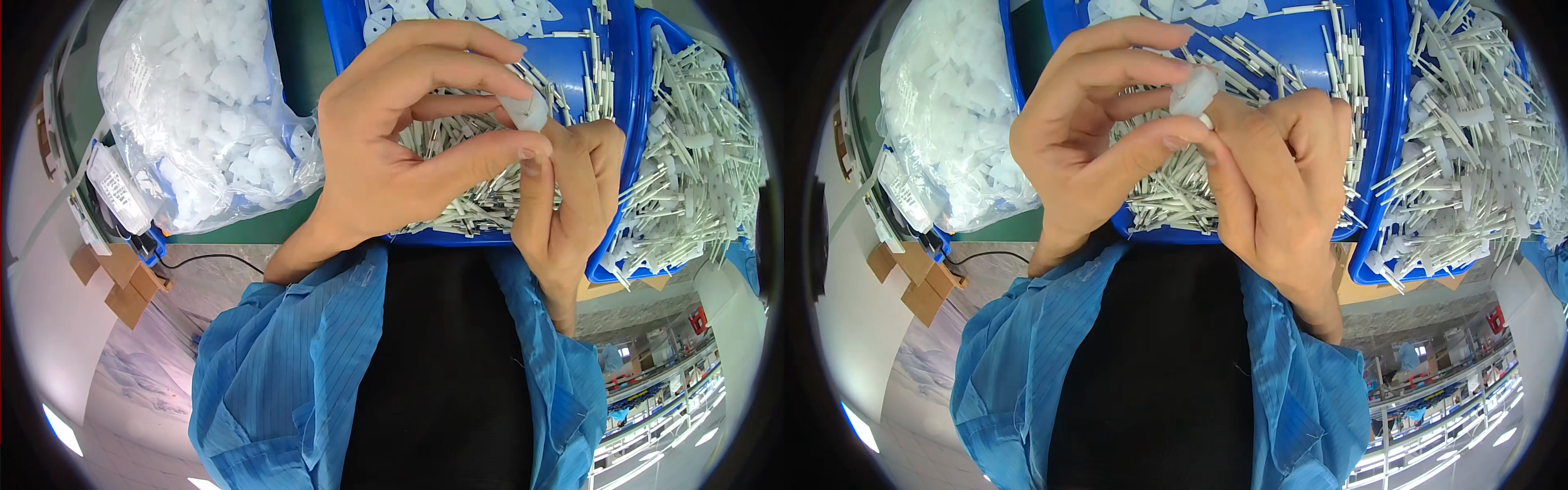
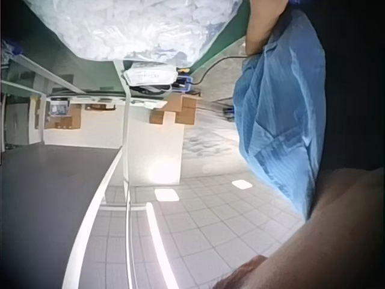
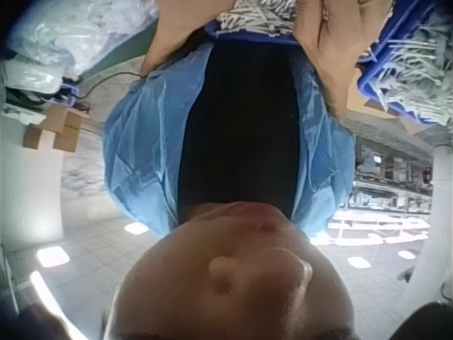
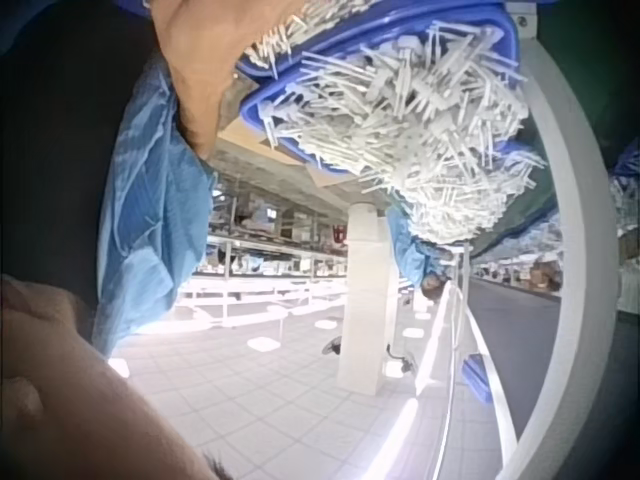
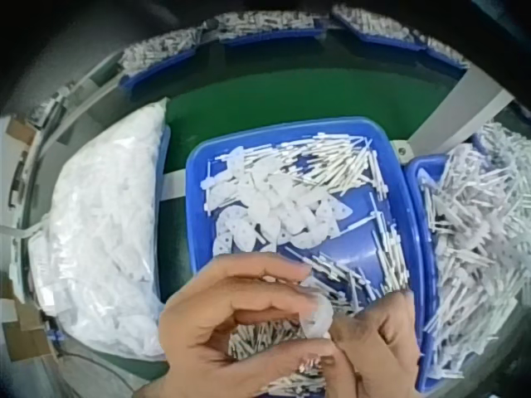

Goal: Assembling white plastic components by inserting small pins into pre-drilled holes at a workstation.

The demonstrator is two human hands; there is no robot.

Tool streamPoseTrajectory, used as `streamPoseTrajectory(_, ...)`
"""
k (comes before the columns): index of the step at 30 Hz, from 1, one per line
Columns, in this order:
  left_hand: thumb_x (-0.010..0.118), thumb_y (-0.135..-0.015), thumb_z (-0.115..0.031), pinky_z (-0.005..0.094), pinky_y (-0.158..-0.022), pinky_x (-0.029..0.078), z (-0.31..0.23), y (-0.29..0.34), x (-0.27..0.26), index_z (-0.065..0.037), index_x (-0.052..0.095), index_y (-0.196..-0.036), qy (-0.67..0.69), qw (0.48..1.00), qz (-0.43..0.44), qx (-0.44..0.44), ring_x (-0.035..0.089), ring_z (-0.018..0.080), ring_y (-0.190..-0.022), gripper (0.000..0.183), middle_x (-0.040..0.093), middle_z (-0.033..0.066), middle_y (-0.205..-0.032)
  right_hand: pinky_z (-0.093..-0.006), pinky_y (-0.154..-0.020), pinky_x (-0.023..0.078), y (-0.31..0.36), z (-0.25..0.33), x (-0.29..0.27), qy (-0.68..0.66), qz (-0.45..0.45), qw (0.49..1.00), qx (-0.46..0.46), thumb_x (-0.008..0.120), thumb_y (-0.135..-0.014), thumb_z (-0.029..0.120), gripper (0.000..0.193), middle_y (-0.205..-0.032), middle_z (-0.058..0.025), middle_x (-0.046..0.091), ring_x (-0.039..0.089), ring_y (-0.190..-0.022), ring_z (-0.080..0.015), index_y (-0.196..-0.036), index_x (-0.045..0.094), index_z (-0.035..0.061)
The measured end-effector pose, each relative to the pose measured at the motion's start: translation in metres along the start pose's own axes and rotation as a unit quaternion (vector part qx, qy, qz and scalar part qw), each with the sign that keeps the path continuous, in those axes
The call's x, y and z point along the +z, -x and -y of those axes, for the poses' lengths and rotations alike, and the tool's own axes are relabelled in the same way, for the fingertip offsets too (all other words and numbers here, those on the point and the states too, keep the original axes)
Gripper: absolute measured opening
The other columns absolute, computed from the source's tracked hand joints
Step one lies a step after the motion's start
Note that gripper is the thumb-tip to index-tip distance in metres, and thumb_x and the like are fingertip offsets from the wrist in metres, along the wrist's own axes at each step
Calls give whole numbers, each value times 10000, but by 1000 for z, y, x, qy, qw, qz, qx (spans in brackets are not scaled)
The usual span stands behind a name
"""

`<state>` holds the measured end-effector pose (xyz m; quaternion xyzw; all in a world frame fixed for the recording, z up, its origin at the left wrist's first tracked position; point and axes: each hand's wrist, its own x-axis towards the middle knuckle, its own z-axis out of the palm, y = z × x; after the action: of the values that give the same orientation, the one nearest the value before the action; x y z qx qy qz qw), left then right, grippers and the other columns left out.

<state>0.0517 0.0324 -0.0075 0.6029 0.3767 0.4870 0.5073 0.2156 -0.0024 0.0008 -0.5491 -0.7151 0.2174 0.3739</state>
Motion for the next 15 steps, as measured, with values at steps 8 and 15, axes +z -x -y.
streamPoseTrajectory(8, 770, -695, 94, 327, -870, 592, -5, -4, -4, 78, 654, -1030, 43, 999, -20, -16, 669, 272, -1004, 355, 546, 245, -1254, -309, -621, 330, 1, 0, -3, 2, -2, 1000, 12, 731, -734, 56, 266, -756, -36, 465, 414, -692, -195, -999, 709, 43)
streamPoseTrajectory(15, 829, -619, 23, 384, -797, 606, 9, -4, -5, -9, 742, -836, -32, 978, -4, 205, 677, 331, -954, 237, 515, 148, -1007, -288, -647, 354, -8, -1, -10, -220, 32, 973, 68, 676, -739, 12, 253, -801, -55, 527, 470, -730, -179, -992, 697, 9)
